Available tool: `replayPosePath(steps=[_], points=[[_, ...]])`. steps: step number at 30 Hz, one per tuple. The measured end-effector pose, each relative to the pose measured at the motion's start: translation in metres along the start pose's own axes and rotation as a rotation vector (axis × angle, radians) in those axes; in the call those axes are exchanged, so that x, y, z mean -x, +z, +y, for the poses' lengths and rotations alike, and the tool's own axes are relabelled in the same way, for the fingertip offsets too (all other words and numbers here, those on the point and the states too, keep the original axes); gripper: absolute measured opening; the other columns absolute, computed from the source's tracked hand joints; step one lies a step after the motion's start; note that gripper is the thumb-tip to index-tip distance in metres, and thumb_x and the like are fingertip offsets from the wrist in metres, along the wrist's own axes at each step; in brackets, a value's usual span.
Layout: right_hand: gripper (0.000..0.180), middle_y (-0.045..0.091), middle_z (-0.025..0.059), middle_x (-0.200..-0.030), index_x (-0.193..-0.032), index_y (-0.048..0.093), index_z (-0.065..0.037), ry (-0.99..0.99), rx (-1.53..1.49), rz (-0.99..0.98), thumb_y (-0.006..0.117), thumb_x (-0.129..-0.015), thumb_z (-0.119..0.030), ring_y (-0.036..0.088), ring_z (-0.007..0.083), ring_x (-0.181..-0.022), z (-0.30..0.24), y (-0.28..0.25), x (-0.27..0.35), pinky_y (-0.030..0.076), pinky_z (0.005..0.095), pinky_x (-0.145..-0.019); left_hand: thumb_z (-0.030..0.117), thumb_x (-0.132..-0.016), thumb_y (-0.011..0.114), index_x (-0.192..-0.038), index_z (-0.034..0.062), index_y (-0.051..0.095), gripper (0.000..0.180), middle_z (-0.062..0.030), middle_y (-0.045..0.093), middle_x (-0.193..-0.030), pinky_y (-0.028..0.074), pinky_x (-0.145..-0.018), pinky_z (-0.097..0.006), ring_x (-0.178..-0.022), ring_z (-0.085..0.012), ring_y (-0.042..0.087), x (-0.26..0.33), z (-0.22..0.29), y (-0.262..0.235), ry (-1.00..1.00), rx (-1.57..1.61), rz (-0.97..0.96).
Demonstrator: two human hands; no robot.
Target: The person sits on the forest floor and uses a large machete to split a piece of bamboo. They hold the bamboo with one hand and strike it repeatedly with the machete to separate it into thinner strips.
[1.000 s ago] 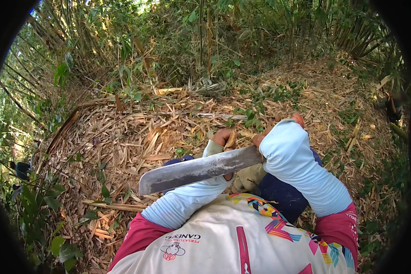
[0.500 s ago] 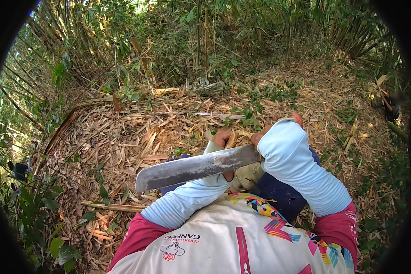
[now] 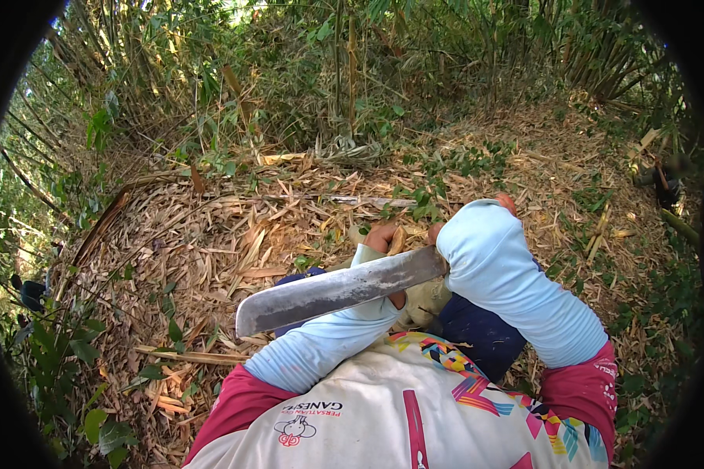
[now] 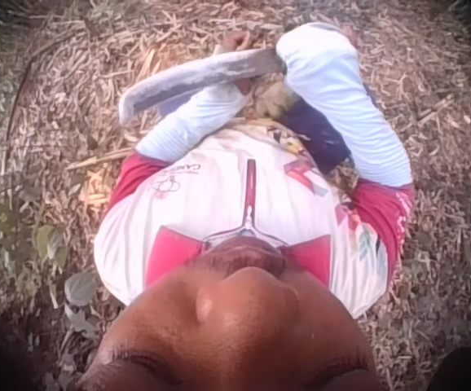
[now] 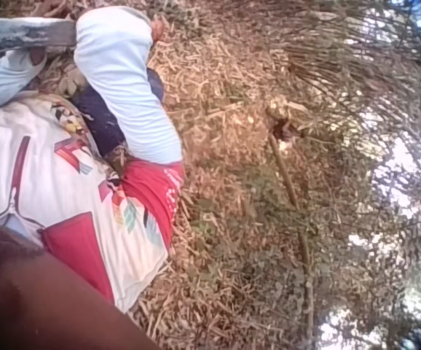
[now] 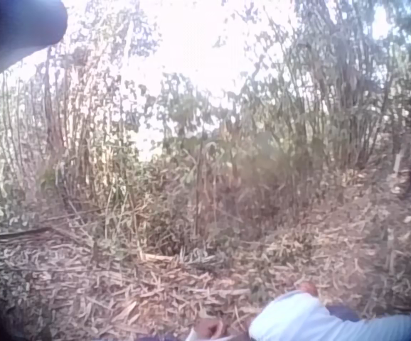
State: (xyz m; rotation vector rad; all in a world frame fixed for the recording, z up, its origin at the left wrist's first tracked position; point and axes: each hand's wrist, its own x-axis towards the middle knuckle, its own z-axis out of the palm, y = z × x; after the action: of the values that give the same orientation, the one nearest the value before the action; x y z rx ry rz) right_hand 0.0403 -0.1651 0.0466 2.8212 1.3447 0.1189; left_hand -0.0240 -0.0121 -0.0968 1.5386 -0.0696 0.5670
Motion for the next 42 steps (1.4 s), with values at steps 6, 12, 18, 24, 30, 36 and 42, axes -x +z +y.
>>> replayPosePath(steps=[6,12,18,24,30,36,42], points=[[0.018,0.065,0.0089,-0.079,-0.093,0.066,-0.017,0.258,0.233,-0.369,0.063,-0.075,-0.017,0.065,0.0319,-0.078,-0.004,-0.009,-0.039,0.046,0.0501,-0.08,0.025,-0.086,0.065,-0.094,0.0046,0.056,0.023,-0.0006,0.056,-0.077,0.044,-0.059,-0.025,-0.066,-0.0098,0.054,-0.001,0.024,0.016,0.258,-0.081,0.103],[0.025,0.062,0.0117,-0.077,-0.092,0.06,0.0,0.632,-0.45,0.474,0.046,-0.096,-0.02,0.061,0.0225,-0.069,0.201,0.014,-0.027,0.049,0.0351,-0.062,0.024,-0.089,0.049,-0.095,0.0048,0.049,0.02,0.0007,0.046,-0.079,0.039,-0.06,-0.025,-0.068,-0.0102,0.045,0.025,0.049,-0.008,0.028,0.089,-0.064],[0.015,0.057,0.0032,-0.069,-0.091,0.06,-0.002,0.646,-0.381,0.367,0.07,-0.082,-0.008,0.051,0.0127,-0.06,0.133,0.025,0.019,0.041,0.0295,-0.053,0.048,-0.096,0.049,-0.116,-0.0005,0.05,0.053,-0.0023,0.05,-0.085,0.035,-0.065,-0.023,-0.071,-0.009,0.042,0.0,0.033,-0.036,0.197,0.027,0.103],[0.02,0.054,0.0026,-0.063,-0.09,0.06,-0.003,0.639,-0.452,0.466,0.074,-0.08,-0.014,0.048,0.0125,-0.055,0.112,0.053,0.042,0.04,0.0299,-0.053,0.046,-0.097,0.045,-0.117,-0.0015,0.051,0.052,-0.0022,0.048,-0.085,0.035,-0.068,-0.025,-0.073,-0.0098,0.042,-0.001,0.034,-0.03,0.179,0.039,0.051],[0.021,0.054,0.0017,-0.064,-0.09,0.061,-0.003,0.624,-0.511,0.479,0.075,-0.079,-0.013,0.047,0.0109,-0.056,0.1,0.056,0.045,0.039,0.0283,-0.053,0.049,-0.098,0.04,-0.114,-0.0019,0.052,0.055,-0.0023,0.045,-0.085,0.036,-0.068,-0.025,-0.073,-0.0103,0.041,0.001,0.046,-0.022,0.15,0.07,-0.011],[0.024,0.054,0.0017,-0.064,-0.089,0.06,-0.001,0.485,-0.681,0.414,0.076,-0.078,-0.015,0.047,0.0099,-0.057,0.069,0.041,0.042,0.04,0.0276,-0.053,0.044,-0.098,0.041,-0.115,-0.002,0.049,0.05,-0.0041,0.045,-0.087,0.036,-0.071,-0.026,-0.076,-0.0125,0.042,0.004,0.049,-0.017,0.166,-0.001,-0.068],[0.025,0.061,0.0085,-0.071,-0.091,0.062,-0.001,0.172,-0.667,0.331,0.077,-0.073,-0.009,0.059,0.0166,-0.062,0.035,0.021,0.04,0.046,0.0281,-0.056,0.034,-0.097,0.046,-0.117,-0.0013,0.049,0.041,-0.0082,0.05,-0.094,0.038,-0.079,-0.029,-0.084,-0.0168,0.047,0.01,0.049,-0.013,0.2,0.018,-0.111]])
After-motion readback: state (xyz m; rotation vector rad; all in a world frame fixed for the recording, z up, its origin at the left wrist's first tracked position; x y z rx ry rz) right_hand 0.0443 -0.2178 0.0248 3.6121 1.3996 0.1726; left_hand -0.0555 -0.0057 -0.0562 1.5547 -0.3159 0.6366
